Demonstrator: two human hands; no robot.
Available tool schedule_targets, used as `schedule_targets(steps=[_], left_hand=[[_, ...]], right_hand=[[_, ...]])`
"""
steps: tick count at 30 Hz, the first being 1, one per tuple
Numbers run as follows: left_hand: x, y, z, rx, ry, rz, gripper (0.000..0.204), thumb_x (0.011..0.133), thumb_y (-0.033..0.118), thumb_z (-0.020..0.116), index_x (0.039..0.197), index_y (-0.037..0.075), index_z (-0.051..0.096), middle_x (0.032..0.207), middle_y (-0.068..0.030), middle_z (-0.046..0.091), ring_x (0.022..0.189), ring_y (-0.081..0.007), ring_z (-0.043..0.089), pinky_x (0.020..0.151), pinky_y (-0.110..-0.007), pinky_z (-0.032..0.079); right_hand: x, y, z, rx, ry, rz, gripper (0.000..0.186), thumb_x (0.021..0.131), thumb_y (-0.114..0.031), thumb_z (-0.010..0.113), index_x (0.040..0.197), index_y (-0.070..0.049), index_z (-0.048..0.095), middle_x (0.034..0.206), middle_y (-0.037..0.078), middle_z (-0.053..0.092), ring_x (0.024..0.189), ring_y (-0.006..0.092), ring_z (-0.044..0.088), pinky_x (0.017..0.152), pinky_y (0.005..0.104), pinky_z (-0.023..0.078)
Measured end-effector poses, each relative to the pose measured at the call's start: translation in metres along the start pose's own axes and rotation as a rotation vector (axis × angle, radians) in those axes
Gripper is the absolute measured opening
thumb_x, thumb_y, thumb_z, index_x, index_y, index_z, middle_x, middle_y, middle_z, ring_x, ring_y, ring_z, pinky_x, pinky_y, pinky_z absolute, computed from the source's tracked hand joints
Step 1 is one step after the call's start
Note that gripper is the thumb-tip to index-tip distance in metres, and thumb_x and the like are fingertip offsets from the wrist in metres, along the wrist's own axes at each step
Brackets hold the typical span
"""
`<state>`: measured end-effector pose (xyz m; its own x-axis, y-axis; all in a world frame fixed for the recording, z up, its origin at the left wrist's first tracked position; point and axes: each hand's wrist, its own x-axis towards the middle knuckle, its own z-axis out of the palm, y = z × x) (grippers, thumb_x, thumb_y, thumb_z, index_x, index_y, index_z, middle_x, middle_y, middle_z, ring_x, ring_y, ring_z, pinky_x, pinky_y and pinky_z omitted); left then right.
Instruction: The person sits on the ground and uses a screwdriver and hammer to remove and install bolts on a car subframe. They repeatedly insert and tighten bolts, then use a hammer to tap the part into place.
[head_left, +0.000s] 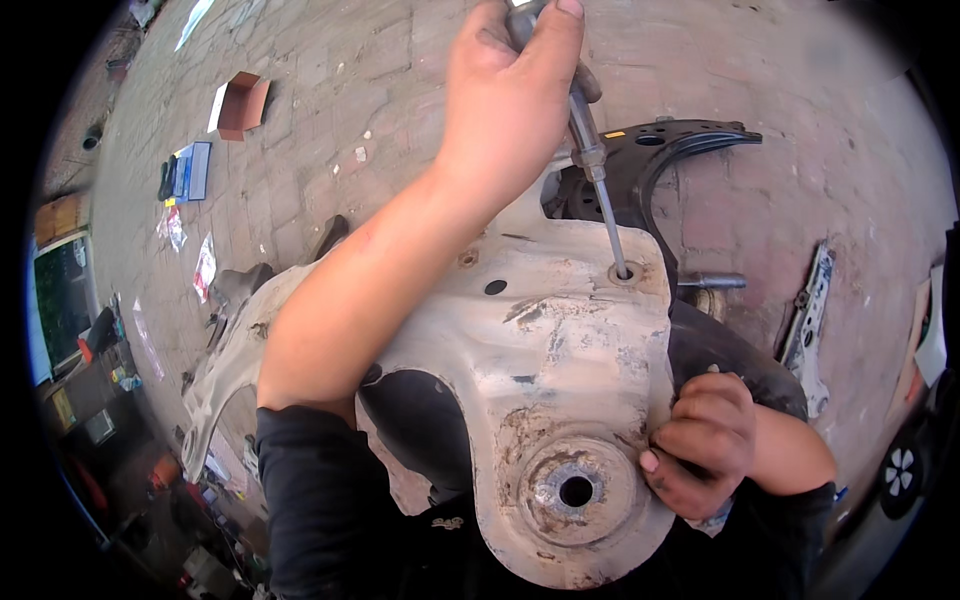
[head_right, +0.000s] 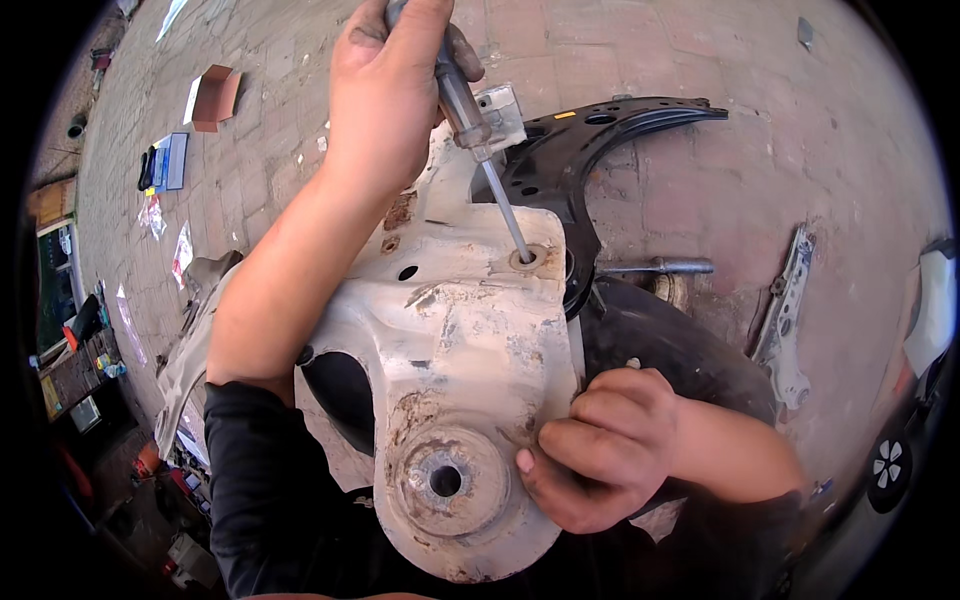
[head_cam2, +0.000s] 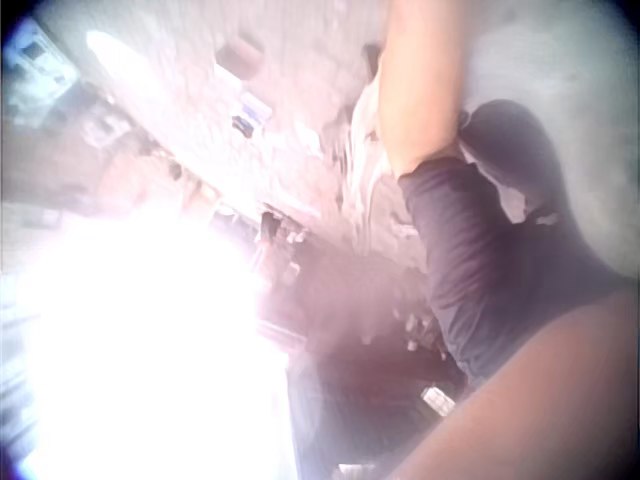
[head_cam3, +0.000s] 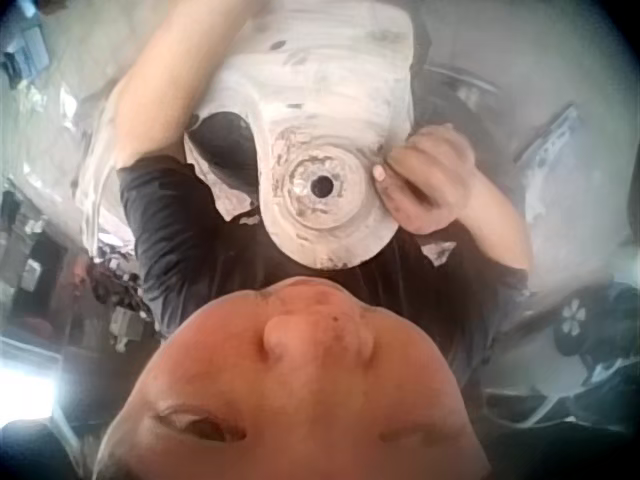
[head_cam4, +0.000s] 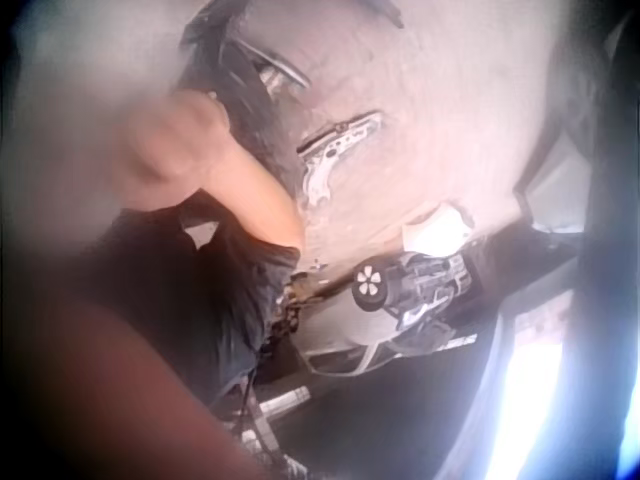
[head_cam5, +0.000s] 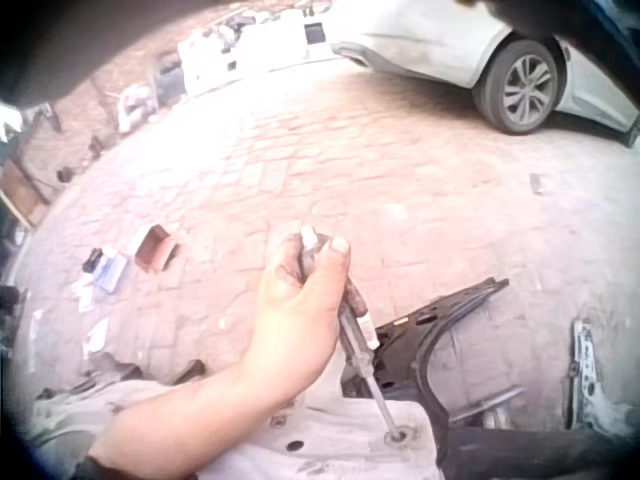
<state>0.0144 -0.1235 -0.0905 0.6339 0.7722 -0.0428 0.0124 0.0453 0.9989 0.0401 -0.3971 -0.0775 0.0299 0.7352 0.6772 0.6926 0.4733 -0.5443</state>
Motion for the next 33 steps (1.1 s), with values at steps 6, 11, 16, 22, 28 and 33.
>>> schedule_targets(steps=[6, 11, 16, 22, 28, 33], left_hand=[[-0.019, 0.011, 0.008, -0.051, -0.088, 0.071, 0.024, 0.097, 0.021, 0.068, 0.1, 0.001, 0.054, 0.073, -0.0052, 0.064, 0.059, -0.0096, 0.058, 0.051, -0.026, 0.046], [-0.031, 0.007, 0.014, -0.042, -0.134, 0.108, 0.028, 0.096, 0.022, 0.07, 0.093, 0.0, 0.053, 0.071, -0.0003, 0.058, 0.061, -0.0067, 0.055, 0.053, -0.026, 0.046], [-0.024, -0.011, 0.015, 0.003, -0.17, 0.117, 0.029, 0.095, 0.022, 0.07, 0.095, 0.0, 0.052, 0.071, -0.0012, 0.058, 0.06, -0.0057, 0.051, 0.05, -0.026, 0.044], [-0.025, -0.004, 0.014, 0.035, -0.172, 0.118, 0.03, 0.094, 0.022, 0.07, 0.095, -0.001, 0.051, 0.07, -0.0026, 0.059, 0.059, -0.0069, 0.052, 0.049, -0.027, 0.044], [-0.023, -0.009, 0.013, 0.112, -0.157, 0.18, 0.03, 0.094, 0.023, 0.07, 0.095, -0.001, 0.052, 0.07, -0.0033, 0.06, 0.061, -0.0083, 0.053, 0.051, -0.029, 0.046], [-0.024, -0.007, 0.012, 0.055, -0.17, 0.139, 0.031, 0.093, 0.023, 0.071, 0.093, -0.001, 0.052, 0.07, -0.0037, 0.06, 0.061, -0.0085, 0.054, 0.052, -0.029, 0.047]], right_hand=[[0.0, 0.003, 0.003, -0.008, 0.049, -0.017, 0.03, 0.064, -0.007, 0.074, 0.091, -0.017, 0.066, 0.087, 0.002, 0.059, 0.062, 0.0157, 0.05, 0.054, 0.029, 0.042], [0.002, 0.007, 0.005, 0.03, 0.047, -0.042, 0.031, 0.064, -0.004, 0.075, 0.09, -0.017, 0.067, 0.086, 0.004, 0.059, 0.057, 0.0138, 0.049, 0.048, 0.0264, 0.039], [0.0, 0.008, 0.005, 0.021, 0.029, -0.048, 0.031, 0.064, -0.004, 0.077, 0.091, -0.016, 0.067, 0.087, 0.005, 0.06, 0.057, 0.014, 0.051, 0.049, 0.0264, 0.041], [-0.002, 0.007, 0.005, 0.009, 0.01, -0.04, 0.031, 0.065, -0.003, 0.077, 0.092, -0.014, 0.066, 0.09, 0.006, 0.061, 0.057, 0.0145, 0.051, 0.05, 0.0271, 0.043], [-0.002, 0.007, 0.003, 0.0, -0.018, -0.046, 0.031, 0.065, -0.003, 0.077, 0.093, -0.013, 0.066, 0.091, 0.008, 0.06, 0.058, 0.0152, 0.051, 0.05, 0.0282, 0.043], [0.0, 0.006, 0.002, 0.006, -0.018, -0.042, 0.032, 0.065, -0.002, 0.077, 0.093, -0.013, 0.066, 0.091, 0.008, 0.06, 0.058, 0.0155, 0.051, 0.049, 0.0283, 0.043]])
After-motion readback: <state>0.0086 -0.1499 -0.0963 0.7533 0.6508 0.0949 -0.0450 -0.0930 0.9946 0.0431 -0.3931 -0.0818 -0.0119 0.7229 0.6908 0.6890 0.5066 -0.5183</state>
